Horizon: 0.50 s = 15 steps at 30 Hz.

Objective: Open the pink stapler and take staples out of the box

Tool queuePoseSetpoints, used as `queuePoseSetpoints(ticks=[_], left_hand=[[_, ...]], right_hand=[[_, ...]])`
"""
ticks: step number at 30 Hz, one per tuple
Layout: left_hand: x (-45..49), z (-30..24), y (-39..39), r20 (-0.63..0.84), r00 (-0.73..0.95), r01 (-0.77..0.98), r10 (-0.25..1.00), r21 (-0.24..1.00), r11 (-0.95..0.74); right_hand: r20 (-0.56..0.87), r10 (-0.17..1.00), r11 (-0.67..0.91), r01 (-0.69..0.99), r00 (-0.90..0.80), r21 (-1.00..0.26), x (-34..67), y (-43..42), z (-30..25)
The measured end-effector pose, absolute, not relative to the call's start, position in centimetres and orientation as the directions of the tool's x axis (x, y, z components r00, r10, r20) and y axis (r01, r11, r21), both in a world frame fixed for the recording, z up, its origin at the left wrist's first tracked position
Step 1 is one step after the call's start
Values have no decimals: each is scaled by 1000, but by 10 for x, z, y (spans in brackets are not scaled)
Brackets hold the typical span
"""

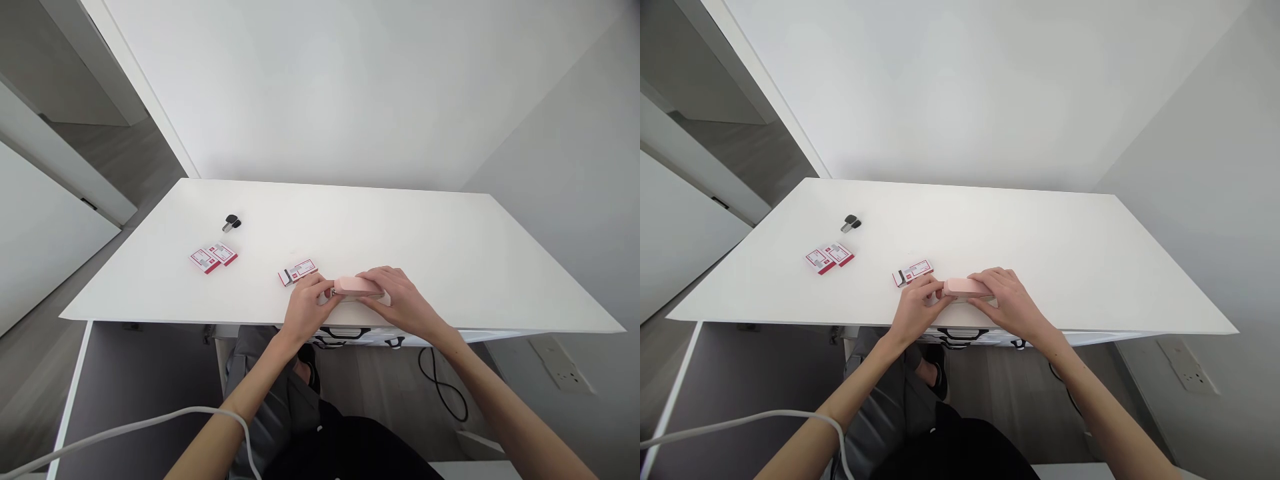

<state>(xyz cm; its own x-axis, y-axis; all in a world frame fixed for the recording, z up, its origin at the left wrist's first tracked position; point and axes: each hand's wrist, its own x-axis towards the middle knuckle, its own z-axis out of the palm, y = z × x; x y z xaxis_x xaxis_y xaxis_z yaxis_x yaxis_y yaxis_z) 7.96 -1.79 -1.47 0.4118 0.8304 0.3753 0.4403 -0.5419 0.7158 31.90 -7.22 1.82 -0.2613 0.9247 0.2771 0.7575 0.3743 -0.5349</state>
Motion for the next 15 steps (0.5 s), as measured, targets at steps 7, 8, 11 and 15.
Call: queuePoseSetpoints(ticks=[7,8,11,15], left_hand=[[79,-15,-20,296,451,448,842,741,-500],[79,-16,-19,294,456,453,840,735,-504],[80,-16,-19,292,465,471,836,718,-513],[81,-16,-20,297,468,476,832,709,-521]], right_hand=[[256,942,333,685,-216,-648,301,-70,1],[260,941,335,681,-215,-651,301,-70,-2],[292,932,356,679,-212,-642,301,-72,-6],[313,932,350,679,-183,-645,301,-73,-10]])
